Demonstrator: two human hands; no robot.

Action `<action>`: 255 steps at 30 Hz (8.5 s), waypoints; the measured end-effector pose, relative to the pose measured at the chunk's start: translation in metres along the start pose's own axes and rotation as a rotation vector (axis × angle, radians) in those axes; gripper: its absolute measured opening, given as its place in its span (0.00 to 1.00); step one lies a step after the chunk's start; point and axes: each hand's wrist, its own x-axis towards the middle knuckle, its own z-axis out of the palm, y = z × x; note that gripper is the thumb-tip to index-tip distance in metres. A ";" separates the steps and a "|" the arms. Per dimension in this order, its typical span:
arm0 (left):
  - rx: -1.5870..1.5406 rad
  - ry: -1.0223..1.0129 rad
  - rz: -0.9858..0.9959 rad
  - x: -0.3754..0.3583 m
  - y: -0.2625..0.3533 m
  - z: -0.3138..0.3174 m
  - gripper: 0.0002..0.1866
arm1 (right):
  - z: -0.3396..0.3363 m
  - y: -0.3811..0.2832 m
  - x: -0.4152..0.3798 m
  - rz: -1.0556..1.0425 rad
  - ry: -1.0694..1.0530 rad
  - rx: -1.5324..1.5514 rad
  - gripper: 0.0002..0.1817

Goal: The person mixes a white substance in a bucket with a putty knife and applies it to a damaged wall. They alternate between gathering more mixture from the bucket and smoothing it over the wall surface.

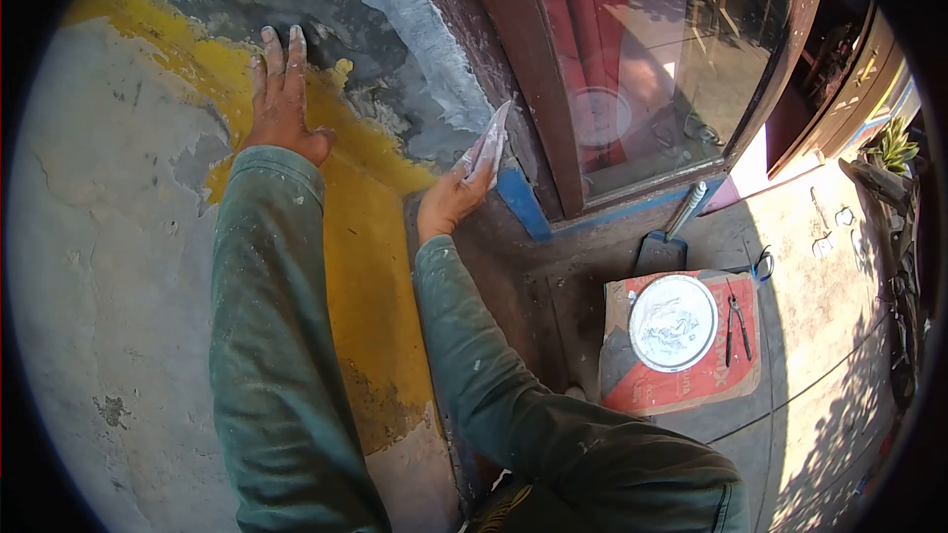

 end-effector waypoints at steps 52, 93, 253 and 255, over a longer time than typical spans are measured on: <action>-0.039 0.005 0.035 0.002 -0.002 0.000 0.65 | -0.074 -0.059 0.021 -0.099 -0.351 -0.033 0.26; -0.030 0.032 0.058 0.003 -0.004 0.003 0.65 | -0.042 -0.024 0.013 0.105 -0.261 -0.186 0.23; -0.027 0.164 -0.004 0.001 0.013 0.026 0.65 | -0.046 -0.018 0.011 0.284 -0.269 0.000 0.20; -0.037 0.162 0.007 0.001 0.013 0.026 0.65 | -0.060 -0.026 0.000 0.220 -0.318 0.046 0.19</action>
